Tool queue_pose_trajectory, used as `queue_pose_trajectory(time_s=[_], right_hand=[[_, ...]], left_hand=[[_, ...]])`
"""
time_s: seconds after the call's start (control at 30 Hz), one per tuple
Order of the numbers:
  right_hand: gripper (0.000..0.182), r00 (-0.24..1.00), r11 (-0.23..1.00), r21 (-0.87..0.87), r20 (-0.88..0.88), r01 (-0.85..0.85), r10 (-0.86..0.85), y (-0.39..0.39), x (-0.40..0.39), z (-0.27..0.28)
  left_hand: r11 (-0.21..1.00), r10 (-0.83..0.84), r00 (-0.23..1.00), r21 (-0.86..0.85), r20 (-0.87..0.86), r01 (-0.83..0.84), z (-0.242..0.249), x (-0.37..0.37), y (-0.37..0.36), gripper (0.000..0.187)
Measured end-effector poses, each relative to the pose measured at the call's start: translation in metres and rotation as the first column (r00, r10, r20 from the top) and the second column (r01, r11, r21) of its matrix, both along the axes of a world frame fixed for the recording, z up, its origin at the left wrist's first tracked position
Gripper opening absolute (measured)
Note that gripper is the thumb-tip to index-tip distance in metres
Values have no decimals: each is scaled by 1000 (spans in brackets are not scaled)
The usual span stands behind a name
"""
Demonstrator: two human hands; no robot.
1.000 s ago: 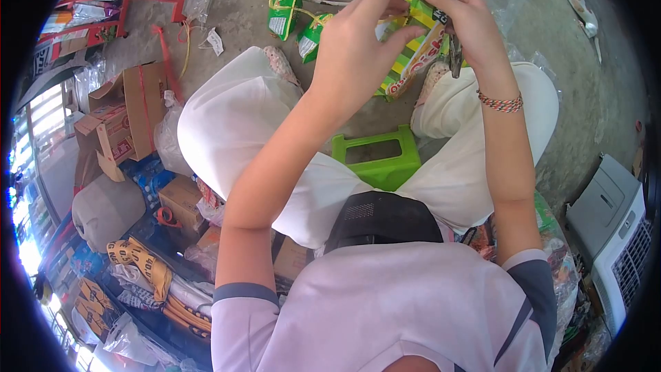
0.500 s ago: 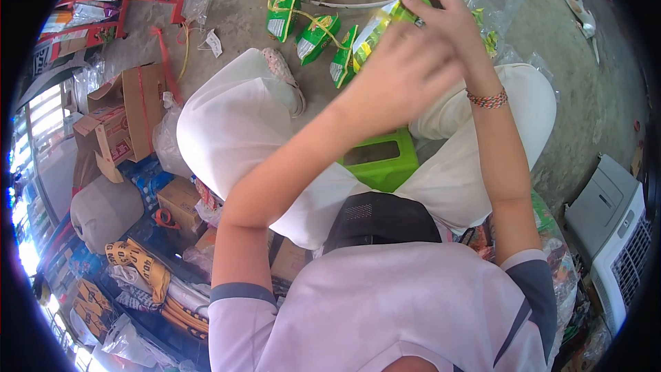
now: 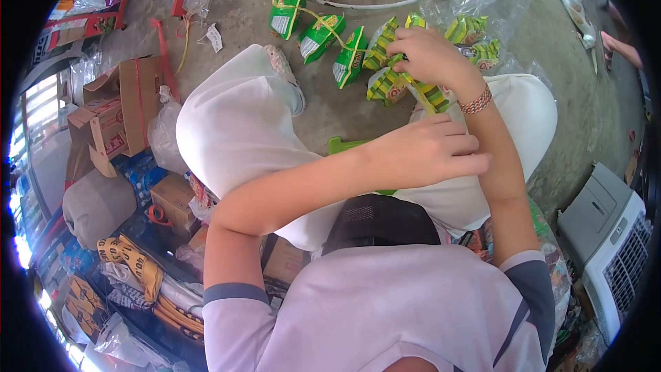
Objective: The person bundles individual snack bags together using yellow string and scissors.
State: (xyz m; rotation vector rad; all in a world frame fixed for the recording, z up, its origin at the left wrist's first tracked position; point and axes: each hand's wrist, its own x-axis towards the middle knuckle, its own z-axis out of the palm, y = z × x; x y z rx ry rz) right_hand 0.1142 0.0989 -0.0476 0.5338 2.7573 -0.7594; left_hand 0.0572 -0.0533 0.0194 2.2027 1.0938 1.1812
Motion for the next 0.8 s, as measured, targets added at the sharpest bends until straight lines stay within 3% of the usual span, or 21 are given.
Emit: queue_pose_trajectory(time_s=[0.1,0.2,0.3,0.37,0.4,0.43,0.53,0.57,0.67,0.7,0.8], right_hand=[[25,1000,998,-56,13,3,-3,4,0,5],[25,1000,994,-104,7,18,-18,17,5,8],[25,992,993,-75,-79,89,-95,41,23,3],[25,974,986,-18,-151,169,-169,45,28,17],[27,964,975,-54,-149,216,-222,49,30,25],[29,951,960,-91,-146,263,-274,53,34,31],[33,940,940,-128,-91,315,-328,55,37,34],[33,941,938,-126,-63,322,-332,55,39,34],[37,951,948,67,-40,310,-308,45,38,30],[38,947,946,68,39,316,-319,43,34,36],[39,915,938,97,207,333,-347,43,12,51]], left_hand=[[995,-36,995,-87,92,44,3,-4,-3,29],[948,35,925,-305,378,89,8,-5,4,22],[936,208,957,-325,202,-135,5,-30,18,19],[888,425,892,-265,156,-377,6,-65,31,19],[815,520,836,-394,173,-426,6,-84,39,21],[699,633,740,-579,229,-419,18,-95,44,28],[705,618,517,-709,592,-31,11,-108,51,31],[639,643,531,-769,552,26,11,-104,50,31],[609,544,721,-793,430,13,8,-84,48,32],[673,505,802,-728,318,-135,3,-76,46,33],[578,469,867,-801,168,-158,19,-69,44,36]])
